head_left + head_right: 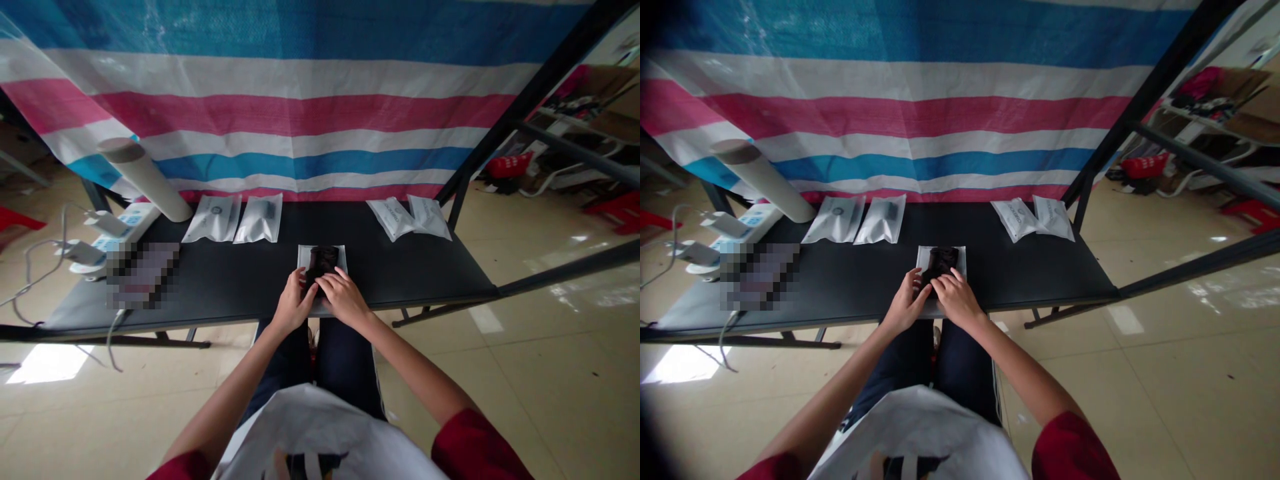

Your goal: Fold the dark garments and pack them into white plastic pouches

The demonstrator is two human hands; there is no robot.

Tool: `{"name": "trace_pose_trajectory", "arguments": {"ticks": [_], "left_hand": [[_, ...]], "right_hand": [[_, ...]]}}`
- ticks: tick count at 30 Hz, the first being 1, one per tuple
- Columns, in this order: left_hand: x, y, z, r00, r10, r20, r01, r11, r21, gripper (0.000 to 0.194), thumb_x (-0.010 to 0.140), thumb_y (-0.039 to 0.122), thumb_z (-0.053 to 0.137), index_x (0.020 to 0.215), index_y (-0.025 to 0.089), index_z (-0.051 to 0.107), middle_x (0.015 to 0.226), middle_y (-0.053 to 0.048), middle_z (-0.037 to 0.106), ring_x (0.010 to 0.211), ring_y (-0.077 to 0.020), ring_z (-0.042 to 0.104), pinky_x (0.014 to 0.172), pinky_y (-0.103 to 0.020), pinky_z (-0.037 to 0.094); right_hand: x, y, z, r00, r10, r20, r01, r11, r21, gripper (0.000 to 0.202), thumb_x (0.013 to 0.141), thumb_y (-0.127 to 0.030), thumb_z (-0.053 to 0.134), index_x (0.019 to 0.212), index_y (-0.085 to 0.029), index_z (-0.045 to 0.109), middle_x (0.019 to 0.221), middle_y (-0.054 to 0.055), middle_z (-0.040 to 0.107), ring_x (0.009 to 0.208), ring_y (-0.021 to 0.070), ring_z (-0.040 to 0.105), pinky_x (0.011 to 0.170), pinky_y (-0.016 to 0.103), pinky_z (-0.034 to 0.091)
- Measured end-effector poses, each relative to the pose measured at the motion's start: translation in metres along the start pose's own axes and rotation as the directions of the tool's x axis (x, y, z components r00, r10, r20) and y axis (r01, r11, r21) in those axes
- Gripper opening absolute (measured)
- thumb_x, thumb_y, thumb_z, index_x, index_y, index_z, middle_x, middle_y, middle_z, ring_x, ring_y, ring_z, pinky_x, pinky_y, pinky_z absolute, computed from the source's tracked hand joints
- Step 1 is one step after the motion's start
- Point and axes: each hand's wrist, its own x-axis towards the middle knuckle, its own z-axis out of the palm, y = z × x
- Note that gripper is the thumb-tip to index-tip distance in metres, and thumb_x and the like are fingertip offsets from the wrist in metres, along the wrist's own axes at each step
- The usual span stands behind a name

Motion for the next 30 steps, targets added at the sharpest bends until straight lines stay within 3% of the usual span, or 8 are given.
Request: {"name": "trace_pose_trajectory", "arguments": {"ticks": [4, 10, 13, 17, 20, 23, 26, 30], "left_hand": [[-0.006, -0.002, -0.004, 1.0, -0.005, 0.027, 0.008, 0.996, -0.09, 0.049, 0.095, 0.046, 0.045, 0.134, 0.018, 0.036, 0.111, -0.01, 0.06, 0.093, -0.017, 0.062, 0.084, -0.033, 0.05], [-0.006, -0.003, -0.003, 0.999, -0.031, 0.028, 0.033, 0.996, -0.087, 0.049, 0.095, 0.046, 0.044, 0.135, 0.018, 0.035, 0.111, -0.01, 0.061, 0.089, -0.0168, 0.063, 0.083, -0.034, 0.05], [-0.007, -0.002, -0.002, 1.0, 0.017, -0.008, -0.017, 1.0, -0.002, 0.049, 0.094, 0.044, 0.046, 0.134, 0.017, 0.036, 0.11, -0.01, 0.06, 0.09, -0.0183, 0.061, 0.084, -0.037, 0.051], [-0.012, 0.018, 0.001, 0.98, 0.191, -0.062, -0.171, 0.957, 0.236, 0.036, 0.093, 0.038, 0.048, 0.121, 0.015, 0.047, 0.104, -0.011, 0.059, 0.097, -0.0237, 0.057, 0.089, -0.041, 0.048], [-0.013, 0.042, 0.011, 0.959, 0.267, 0.09, -0.282, 0.919, 0.277, 0.021, 0.095, 0.032, 0.043, 0.103, 0.018, 0.055, 0.093, -0.008, 0.061, 0.091, -0.0223, 0.058, 0.085, -0.037, 0.048], [-0.01, 0.056, 0.026, 0.925, 0.253, 0.282, -0.334, 0.896, 0.292, 0.019, 0.094, 0.031, 0.044, 0.094, 0.019, 0.059, 0.089, -0.007, 0.064, 0.088, -0.0213, 0.06, 0.081, -0.033, 0.047], [-0.003, 0.056, 0.036, 0.927, 0.182, 0.327, -0.3, 0.884, 0.358, 0.023, 0.094, 0.036, 0.047, 0.09, 0.019, 0.062, 0.089, -0.008, 0.066, 0.091, -0.0233, 0.062, 0.081, -0.034, 0.047], [0.004, 0.047, 0.036, 0.962, 0.116, 0.249, -0.221, 0.866, 0.448, 0.038, 0.089, 0.055, 0.051, 0.086, 0.019, 0.063, 0.085, -0.011, 0.067, 0.091, -0.0287, 0.064, 0.079, -0.037, 0.046]], "right_hand": [[0.03, 0.013, -0.013, 0.984, 0.178, 0.023, -0.179, 0.983, 0.039, 0.039, 0.086, -0.019, 0.053, 0.124, -0.019, 0.06, 0.109, 0.011, 0.071, 0.098, 0.0261, 0.067, 0.092, 0.037, 0.048], [0.073, 0.056, -0.02, 0.859, 0.487, 0.158, -0.498, 0.867, 0.033, 0.039, 0.082, -0.048, 0.059, 0.106, -0.018, 0.069, 0.111, 0.015, 0.071, 0.105, 0.0297, 0.066, 0.084, 0.033, 0.049], [0.081, 0.073, -0.02, 0.817, 0.5, 0.286, -0.534, 0.844, 0.053, 0.046, 0.072, -0.052, 0.069, 0.103, -0.017, 0.07, 0.108, 0.014, 0.072, 0.101, 0.0297, 0.067, 0.078, 0.031, 0.05], [0.092, 0.078, -0.026, 0.782, 0.465, 0.416, -0.525, 0.85, 0.038, 0.034, 0.064, -0.046, 0.075, 0.086, -0.02, 0.073, 0.088, 0.008, 0.075, 0.085, 0.026, 0.07, 0.068, 0.029, 0.048], [0.102, 0.073, -0.028, 0.761, 0.445, 0.472, -0.508, 0.862, 0.006, 0.027, 0.056, -0.04, 0.08, 0.072, -0.02, 0.072, 0.072, 0.006, 0.072, 0.076, 0.0244, 0.069, 0.064, 0.028, 0.047], [0.102, 0.073, -0.028, 0.73, 0.393, 0.559, -0.549, 0.825, 0.136, 0.018, 0.058, -0.033, 0.077, 0.06, -0.017, 0.069, 0.057, 0.001, 0.065, 0.063, 0.0195, 0.064, 0.058, 0.027, 0.045], [0.086, 0.085, -0.03, 0.772, 0.322, 0.548, -0.592, 0.677, 0.436, 0.011, 0.063, -0.026, 0.069, 0.063, -0.015, 0.068, 0.057, -0.002, 0.064, 0.058, 0.0149, 0.059, 0.056, 0.024, 0.043], [0.046, 0.101, -0.037, 0.865, 0.347, 0.364, -0.484, 0.38, 0.788, 0.019, 0.064, -0.027, 0.065, 0.079, -0.015, 0.068, 0.074, 0.001, 0.071, 0.073, 0.0175, 0.064, 0.066, 0.026, 0.049]]}}
